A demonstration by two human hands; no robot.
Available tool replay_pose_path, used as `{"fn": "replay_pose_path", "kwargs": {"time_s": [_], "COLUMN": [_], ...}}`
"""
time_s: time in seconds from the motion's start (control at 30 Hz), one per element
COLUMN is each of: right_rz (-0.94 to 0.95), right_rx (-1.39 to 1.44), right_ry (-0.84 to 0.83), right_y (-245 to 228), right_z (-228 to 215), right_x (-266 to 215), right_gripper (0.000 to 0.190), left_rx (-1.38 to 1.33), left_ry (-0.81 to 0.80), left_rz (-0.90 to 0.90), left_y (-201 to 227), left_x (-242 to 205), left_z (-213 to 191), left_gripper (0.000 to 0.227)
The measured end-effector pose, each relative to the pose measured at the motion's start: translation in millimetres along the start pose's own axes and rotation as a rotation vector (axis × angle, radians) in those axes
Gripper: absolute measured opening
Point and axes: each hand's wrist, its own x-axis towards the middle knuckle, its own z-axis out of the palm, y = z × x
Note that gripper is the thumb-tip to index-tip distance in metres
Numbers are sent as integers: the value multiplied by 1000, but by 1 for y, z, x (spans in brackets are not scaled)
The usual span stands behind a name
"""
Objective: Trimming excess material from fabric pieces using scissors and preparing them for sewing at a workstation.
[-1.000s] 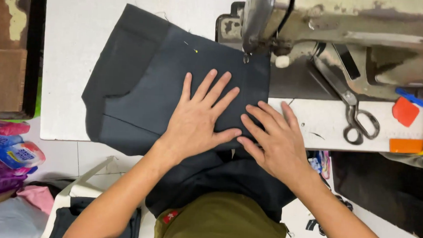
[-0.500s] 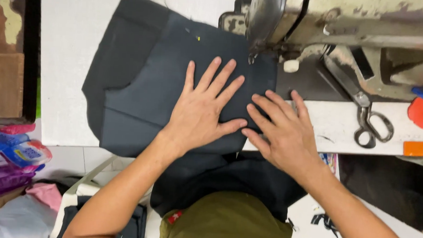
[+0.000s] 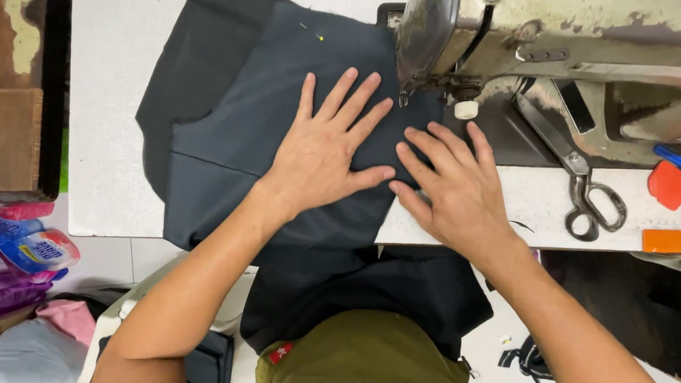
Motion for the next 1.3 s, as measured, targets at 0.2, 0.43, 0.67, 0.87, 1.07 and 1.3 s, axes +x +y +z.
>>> {"fn": "replay_pose_path", "kwargs": {"time_s": [0.2, 0.43, 0.67, 0.87, 1.07, 1.3], "right_rz": [-9, -32, -24, 8, -88, -182], "right_rx": [-20, -71, -69, -33, -7, -27], "right_ry": [6, 64, -4, -48, -45, -9], "right_y": [10, 17, 22, 17, 25, 29], "right_z": [6, 14, 17, 7, 8, 8], "right_x": [8, 14, 9, 9, 13, 15], "right_gripper": [46, 47, 49, 47, 32, 31], "left_rx": [18, 59, 95, -67, -196, -286], "left_ry": [-12, 35, -21, 232, 265, 300], "left_rz": [6, -2, -91, 181, 150, 149], "left_y": [-13, -22, -40, -1, 8, 16], "left_x": [12, 12, -45, -21, -17, -19], "left_z": [2, 2, -20, -1, 22, 9], "left_gripper": [91, 91, 87, 55, 23, 18]}}
